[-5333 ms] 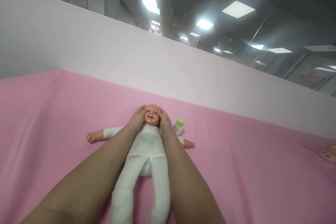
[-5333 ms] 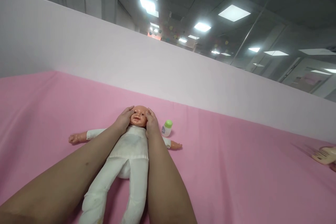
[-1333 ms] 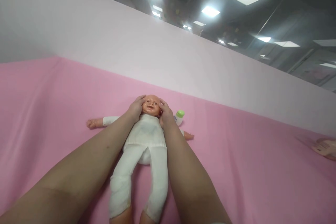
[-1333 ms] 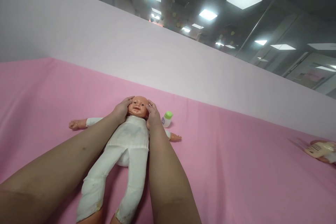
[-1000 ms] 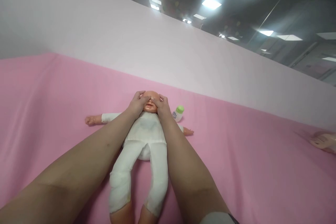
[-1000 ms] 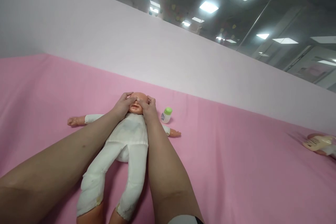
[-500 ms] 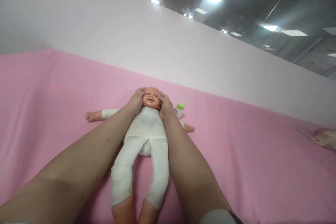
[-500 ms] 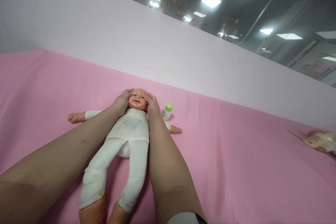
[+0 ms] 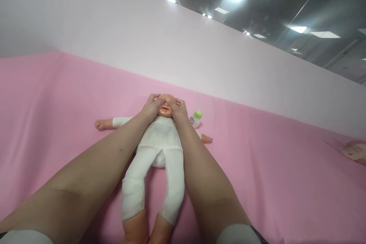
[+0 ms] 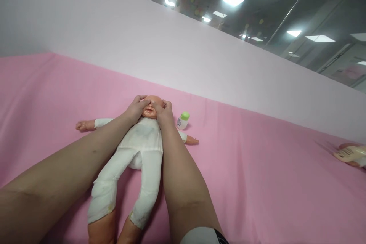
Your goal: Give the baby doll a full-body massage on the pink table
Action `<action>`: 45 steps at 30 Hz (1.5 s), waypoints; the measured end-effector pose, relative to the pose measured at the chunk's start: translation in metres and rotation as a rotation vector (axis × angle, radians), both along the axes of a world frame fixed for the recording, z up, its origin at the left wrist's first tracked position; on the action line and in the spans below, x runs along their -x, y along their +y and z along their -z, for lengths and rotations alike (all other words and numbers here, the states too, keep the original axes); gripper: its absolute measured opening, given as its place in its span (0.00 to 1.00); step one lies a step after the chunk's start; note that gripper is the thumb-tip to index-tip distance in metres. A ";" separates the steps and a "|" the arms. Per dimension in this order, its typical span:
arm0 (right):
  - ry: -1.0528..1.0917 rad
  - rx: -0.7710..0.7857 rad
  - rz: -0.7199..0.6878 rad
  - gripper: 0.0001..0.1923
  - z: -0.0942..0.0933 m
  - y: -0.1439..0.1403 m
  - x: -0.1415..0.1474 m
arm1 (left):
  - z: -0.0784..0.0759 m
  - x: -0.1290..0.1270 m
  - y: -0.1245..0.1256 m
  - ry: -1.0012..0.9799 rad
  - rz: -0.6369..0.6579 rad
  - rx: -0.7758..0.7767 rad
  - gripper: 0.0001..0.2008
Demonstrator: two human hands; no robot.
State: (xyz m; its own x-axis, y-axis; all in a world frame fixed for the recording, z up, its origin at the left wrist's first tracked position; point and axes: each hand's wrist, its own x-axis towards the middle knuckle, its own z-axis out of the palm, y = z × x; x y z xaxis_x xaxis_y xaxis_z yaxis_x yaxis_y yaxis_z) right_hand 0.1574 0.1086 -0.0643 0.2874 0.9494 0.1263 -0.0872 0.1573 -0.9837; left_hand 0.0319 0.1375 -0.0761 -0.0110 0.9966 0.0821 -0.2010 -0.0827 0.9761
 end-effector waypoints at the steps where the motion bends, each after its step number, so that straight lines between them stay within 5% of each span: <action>1: -0.014 -0.011 0.016 0.33 0.000 0.001 0.000 | 0.001 0.000 0.002 0.027 -0.013 -0.001 0.28; 9: 0.052 -0.104 0.003 0.23 0.012 0.007 -0.003 | -0.001 0.000 0.004 0.281 -0.096 -0.021 0.23; 17: -0.665 -0.058 0.265 0.21 0.008 -0.008 -0.008 | -0.017 0.011 -0.025 0.716 -0.223 -0.096 0.24; 25: -0.857 -0.025 0.288 0.23 0.010 -0.035 -0.007 | -0.016 0.017 -0.045 0.982 -0.187 -0.176 0.31; 30: -0.988 -0.050 0.108 0.25 0.010 -0.043 -0.012 | -0.018 0.026 -0.050 1.042 -0.107 -0.234 0.29; 35: -0.918 -0.019 -0.037 0.42 0.001 -0.045 -0.020 | -0.020 0.035 -0.047 1.044 -0.001 -0.303 0.27; 45: -0.829 -0.006 -0.011 0.32 -0.004 -0.043 -0.020 | -0.020 0.044 -0.048 0.904 0.089 -0.284 0.25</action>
State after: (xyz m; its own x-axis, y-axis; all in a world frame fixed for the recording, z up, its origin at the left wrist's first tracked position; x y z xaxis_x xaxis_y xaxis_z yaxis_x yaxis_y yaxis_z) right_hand 0.1776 0.0656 -0.0602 0.0896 0.9504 0.2979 0.6647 0.1656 -0.7285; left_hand -0.0125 0.0897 -0.0566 0.2505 0.9321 0.2614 0.6034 -0.3615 0.7108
